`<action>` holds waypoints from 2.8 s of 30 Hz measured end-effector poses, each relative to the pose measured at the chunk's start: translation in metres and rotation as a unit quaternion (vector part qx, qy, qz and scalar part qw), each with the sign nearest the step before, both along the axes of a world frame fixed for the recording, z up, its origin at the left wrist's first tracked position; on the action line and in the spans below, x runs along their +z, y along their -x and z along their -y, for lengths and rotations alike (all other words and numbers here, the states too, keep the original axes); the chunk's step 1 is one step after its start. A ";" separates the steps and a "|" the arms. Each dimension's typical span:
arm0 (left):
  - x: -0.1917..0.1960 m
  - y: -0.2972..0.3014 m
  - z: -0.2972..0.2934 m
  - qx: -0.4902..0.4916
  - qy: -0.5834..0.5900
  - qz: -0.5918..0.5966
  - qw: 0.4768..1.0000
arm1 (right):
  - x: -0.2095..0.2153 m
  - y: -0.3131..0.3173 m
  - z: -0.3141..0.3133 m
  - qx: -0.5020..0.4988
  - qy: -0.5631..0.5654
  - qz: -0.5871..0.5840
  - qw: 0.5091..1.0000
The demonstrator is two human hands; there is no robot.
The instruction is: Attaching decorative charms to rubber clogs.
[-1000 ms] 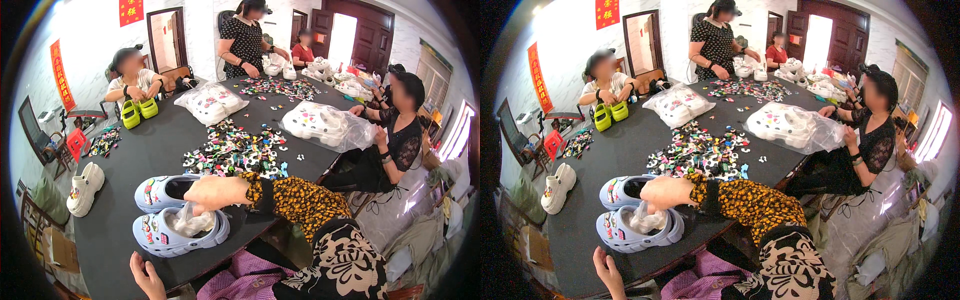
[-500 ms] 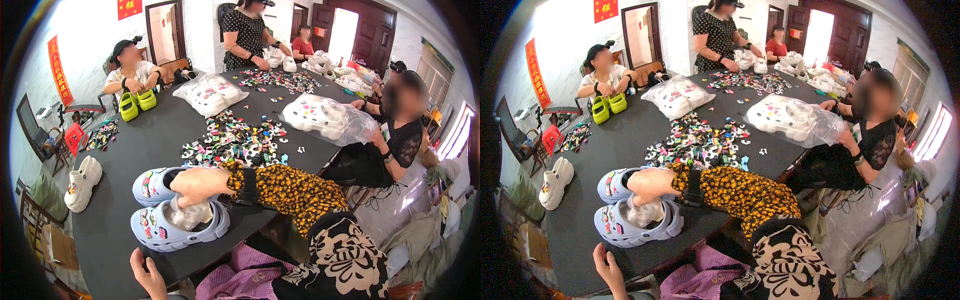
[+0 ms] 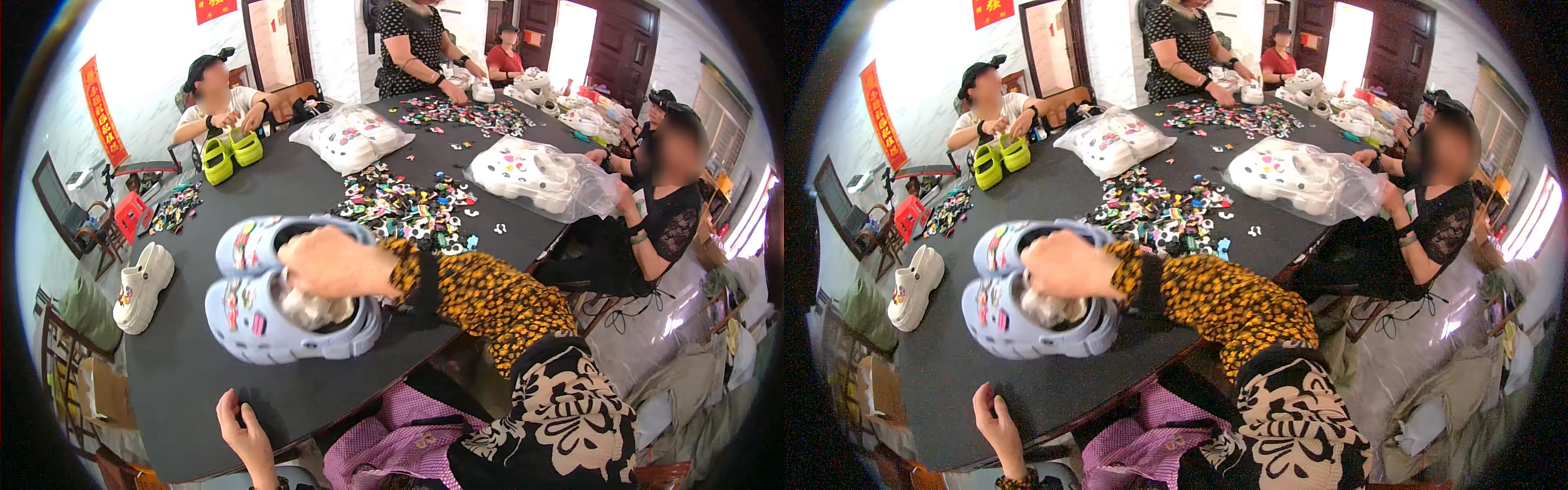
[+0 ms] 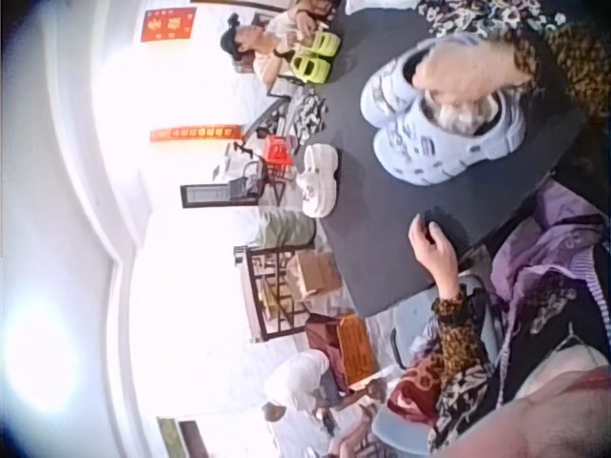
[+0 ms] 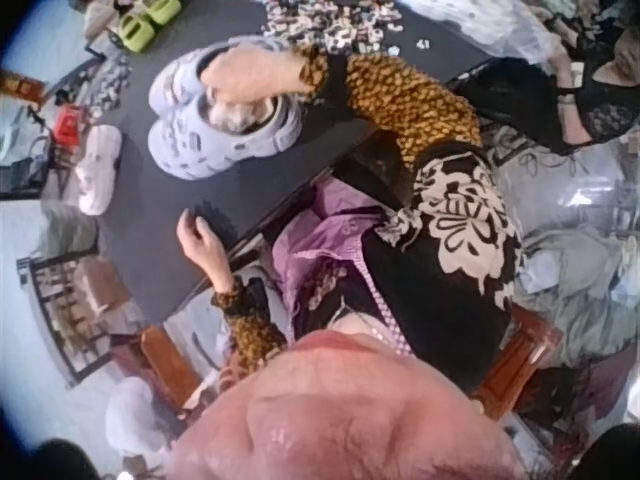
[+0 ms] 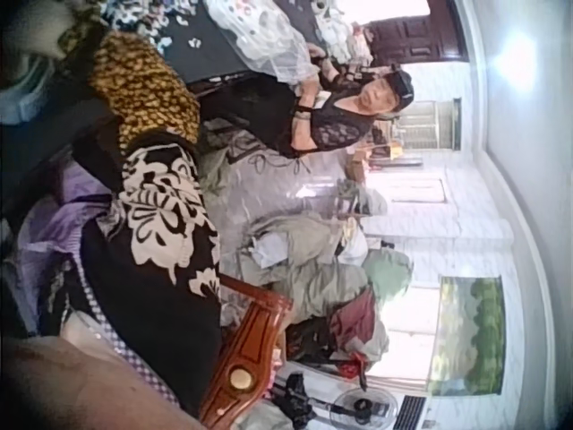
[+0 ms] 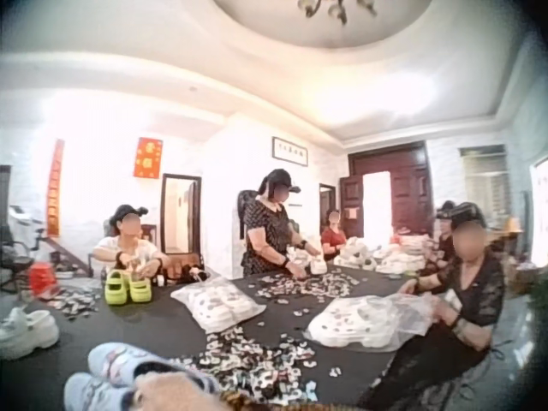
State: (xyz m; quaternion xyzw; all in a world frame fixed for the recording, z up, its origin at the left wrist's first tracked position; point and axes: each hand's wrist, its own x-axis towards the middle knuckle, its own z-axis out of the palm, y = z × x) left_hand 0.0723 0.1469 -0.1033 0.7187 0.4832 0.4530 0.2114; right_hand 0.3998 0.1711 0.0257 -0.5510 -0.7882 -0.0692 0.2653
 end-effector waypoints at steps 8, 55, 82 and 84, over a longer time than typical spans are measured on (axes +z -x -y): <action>0.000 0.001 0.000 -0.019 -0.040 -0.024 0.999 | 0.028 -0.150 0.012 -0.217 0.025 -0.002 0.976; 0.249 0.008 0.050 -0.196 -0.380 -0.028 0.904 | 0.087 0.039 0.100 0.481 -0.051 -0.190 0.855; 0.293 0.038 -0.006 -0.201 -0.444 -0.130 0.863 | 0.134 0.016 0.084 0.509 0.038 -0.122 0.851; 0.295 0.046 -0.005 -0.197 -0.440 -0.145 0.864 | 0.133 0.020 0.084 0.517 0.048 -0.124 0.845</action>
